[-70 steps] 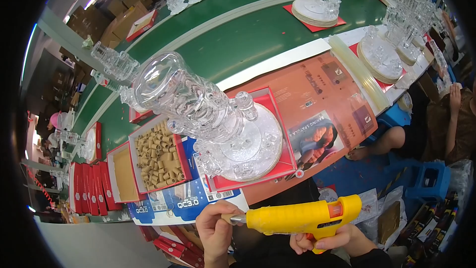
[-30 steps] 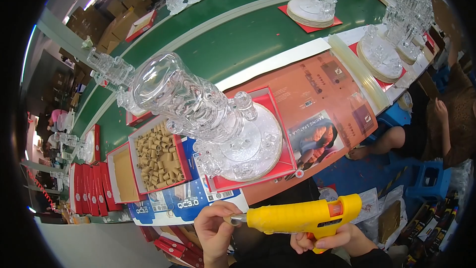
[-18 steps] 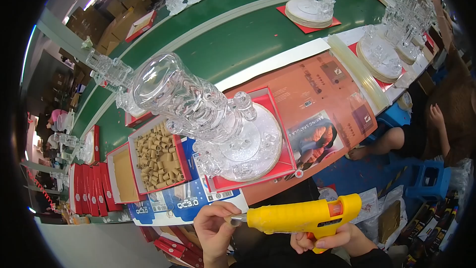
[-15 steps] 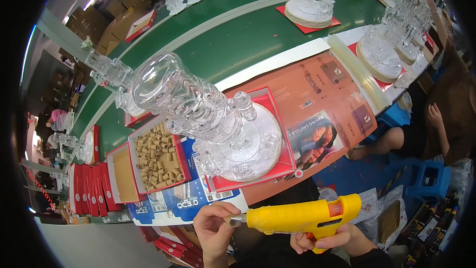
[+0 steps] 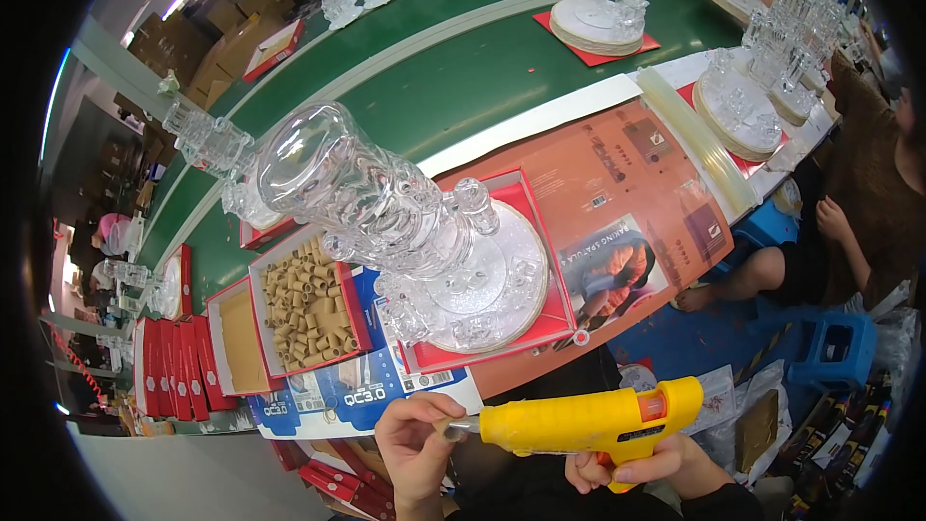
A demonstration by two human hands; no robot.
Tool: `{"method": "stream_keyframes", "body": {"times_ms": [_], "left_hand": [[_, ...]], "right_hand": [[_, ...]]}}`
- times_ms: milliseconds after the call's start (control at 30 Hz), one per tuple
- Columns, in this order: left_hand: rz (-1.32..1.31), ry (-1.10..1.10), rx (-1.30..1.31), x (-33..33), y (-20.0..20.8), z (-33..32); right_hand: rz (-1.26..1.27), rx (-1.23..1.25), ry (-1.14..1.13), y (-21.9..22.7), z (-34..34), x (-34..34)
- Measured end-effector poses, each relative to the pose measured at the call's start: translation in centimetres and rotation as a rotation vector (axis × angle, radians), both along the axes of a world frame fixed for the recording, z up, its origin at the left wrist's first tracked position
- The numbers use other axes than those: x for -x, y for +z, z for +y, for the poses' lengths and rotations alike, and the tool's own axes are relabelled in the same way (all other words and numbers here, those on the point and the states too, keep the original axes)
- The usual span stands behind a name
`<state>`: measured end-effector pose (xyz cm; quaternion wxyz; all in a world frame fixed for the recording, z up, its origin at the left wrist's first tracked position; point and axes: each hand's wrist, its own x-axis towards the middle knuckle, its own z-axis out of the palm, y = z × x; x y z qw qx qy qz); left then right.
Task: Assembling decorative glass or plastic light fixture components on a production line using a hot glue gun to attach small parts.
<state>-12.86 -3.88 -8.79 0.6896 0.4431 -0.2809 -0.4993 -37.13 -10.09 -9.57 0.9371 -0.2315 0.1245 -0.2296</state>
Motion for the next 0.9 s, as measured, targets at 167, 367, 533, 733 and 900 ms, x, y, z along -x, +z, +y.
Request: {"method": "stream_keyframes", "body": {"times_ms": [167,367,533,733,900], "left_hand": [[-0.010,0.007,0.011,-0.06,-0.15,-0.07],[-0.006,0.018,0.007,-0.11,-0.22,0.01],[-0.006,0.018,0.002,-0.13,-0.22,0.01],[0.006,0.028,0.010,-0.15,-0.33,0.00],[0.015,0.028,0.014,-0.27,-0.33,-0.04]], "right_hand": [[-0.006,0.022,-0.004,-0.12,-0.05,0.10],[-0.007,0.021,-0.011,-0.07,-0.04,-0.01],[-0.003,0.015,-0.015,-0.04,0.06,0.04],[-0.007,0.008,-0.015,0.01,0.03,-0.05],[-0.023,0.011,-0.020,-0.13,0.08,-0.16]]}}
